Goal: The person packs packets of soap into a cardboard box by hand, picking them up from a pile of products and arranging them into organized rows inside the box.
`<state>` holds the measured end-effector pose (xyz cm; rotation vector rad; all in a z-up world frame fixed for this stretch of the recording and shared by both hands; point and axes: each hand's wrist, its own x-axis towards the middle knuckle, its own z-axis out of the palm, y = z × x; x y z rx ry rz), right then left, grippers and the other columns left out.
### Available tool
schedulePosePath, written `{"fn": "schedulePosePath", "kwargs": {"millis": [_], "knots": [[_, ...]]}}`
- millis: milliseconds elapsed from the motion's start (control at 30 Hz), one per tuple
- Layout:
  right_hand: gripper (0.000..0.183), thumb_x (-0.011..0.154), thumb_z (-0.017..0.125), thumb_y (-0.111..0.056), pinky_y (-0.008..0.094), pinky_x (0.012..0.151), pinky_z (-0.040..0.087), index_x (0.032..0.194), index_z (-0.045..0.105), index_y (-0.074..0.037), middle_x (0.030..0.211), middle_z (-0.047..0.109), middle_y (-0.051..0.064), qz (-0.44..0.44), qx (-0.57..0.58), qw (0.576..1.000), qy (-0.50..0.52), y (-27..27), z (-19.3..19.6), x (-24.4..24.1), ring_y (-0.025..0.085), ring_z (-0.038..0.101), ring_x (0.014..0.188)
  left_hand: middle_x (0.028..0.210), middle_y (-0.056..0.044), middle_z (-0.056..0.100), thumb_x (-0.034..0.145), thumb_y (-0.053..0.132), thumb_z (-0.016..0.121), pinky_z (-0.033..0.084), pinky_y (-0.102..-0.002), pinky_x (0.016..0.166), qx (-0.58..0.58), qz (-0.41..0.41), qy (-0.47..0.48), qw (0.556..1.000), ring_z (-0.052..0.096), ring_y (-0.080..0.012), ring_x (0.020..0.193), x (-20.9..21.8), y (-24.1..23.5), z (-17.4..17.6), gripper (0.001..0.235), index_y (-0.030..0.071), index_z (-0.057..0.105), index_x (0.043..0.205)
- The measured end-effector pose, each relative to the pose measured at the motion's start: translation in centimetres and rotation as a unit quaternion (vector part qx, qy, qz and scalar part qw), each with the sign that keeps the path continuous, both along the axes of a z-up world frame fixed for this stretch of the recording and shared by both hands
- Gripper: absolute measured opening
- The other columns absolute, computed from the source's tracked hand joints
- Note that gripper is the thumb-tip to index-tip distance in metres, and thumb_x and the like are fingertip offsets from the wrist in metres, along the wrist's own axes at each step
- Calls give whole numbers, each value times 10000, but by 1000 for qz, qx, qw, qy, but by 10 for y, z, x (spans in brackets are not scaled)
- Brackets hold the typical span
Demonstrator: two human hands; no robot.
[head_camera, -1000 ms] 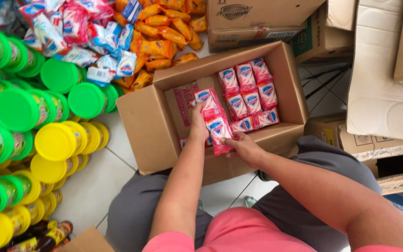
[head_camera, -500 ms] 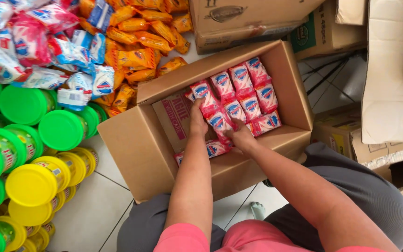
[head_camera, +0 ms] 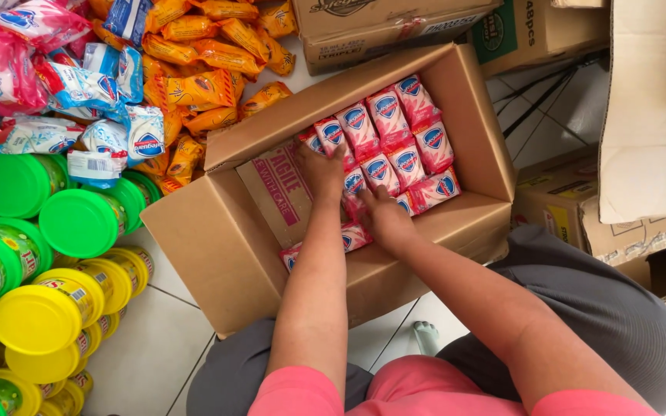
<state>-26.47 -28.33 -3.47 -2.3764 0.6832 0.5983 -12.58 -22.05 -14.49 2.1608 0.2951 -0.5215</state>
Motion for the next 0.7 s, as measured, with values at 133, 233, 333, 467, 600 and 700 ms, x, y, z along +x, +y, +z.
{"fn": "schedulePosePath", "kwargs": {"millis": [133, 233, 333, 467, 600, 700], "knots": [[553, 913, 599, -83, 499, 937, 525, 1432, 532, -262, 1361, 481, 225, 97, -1, 995, 20, -4, -23, -2, 437, 606, 1152, 1373, -229, 613, 821, 137, 772, 468, -440, 1095, -145, -24, 3, 989, 609, -384, 1276, -4, 3, -40, 712, 37, 462, 1454], [641, 905, 533, -15, 480, 974, 513, 1479, 489, -297, 1386, 457, 218, 156, -16, 986, 49, -5, -23, 5, 416, 581, 1206, 1325, -188, 678, 866, 88, 682, 499, -441, 1076, -253, -1, 29, 967, 668, -358, 1238, -4, 5, -35, 629, 77, 495, 1466], [625, 919, 525, -39, 459, 1013, 506, 1492, 461, -281, 1418, 461, 192, 210, -48, 974, 73, -3, -34, -1, 384, 583, 1227, 1366, -219, 582, 928, 203, 672, 465, -473, 1052, -172, 20, -23, 985, 593, -391, 1248, -16, 5, 6, 571, 62, 481, 1448], [634, 920, 517, -47, 469, 1001, 503, 1514, 443, -257, 1383, 494, 212, 218, -83, 971, 47, -10, -44, -2, 390, 584, 1210, 1359, -305, 559, 1052, 441, 456, 440, -513, 1025, -14, 63, 32, 997, 550, -471, 1237, -68, 5, -53, 555, 15, 530, 1399], [586, 925, 513, -59, 497, 960, 503, 1465, 502, -287, 1383, 491, 236, 184, -57, 979, 60, -18, -38, 4, 394, 584, 1193, 1310, -328, 628, 1072, 477, 348, 443, -481, 1055, -143, 11, 26, 989, 581, -476, 1225, -79, 12, -81, 624, -42, 569, 1341], [474, 904, 583, -128, 517, 954, 492, 1359, 574, -259, 1341, 525, 211, 178, -37, 983, 36, -28, -18, 14, 392, 599, 1156, 1325, -303, 623, 1055, 464, 353, 425, -491, 1063, -110, 57, 72, 990, 571, -467, 1238, -68, 16, -52, 614, -29, 581, 1341]]}}
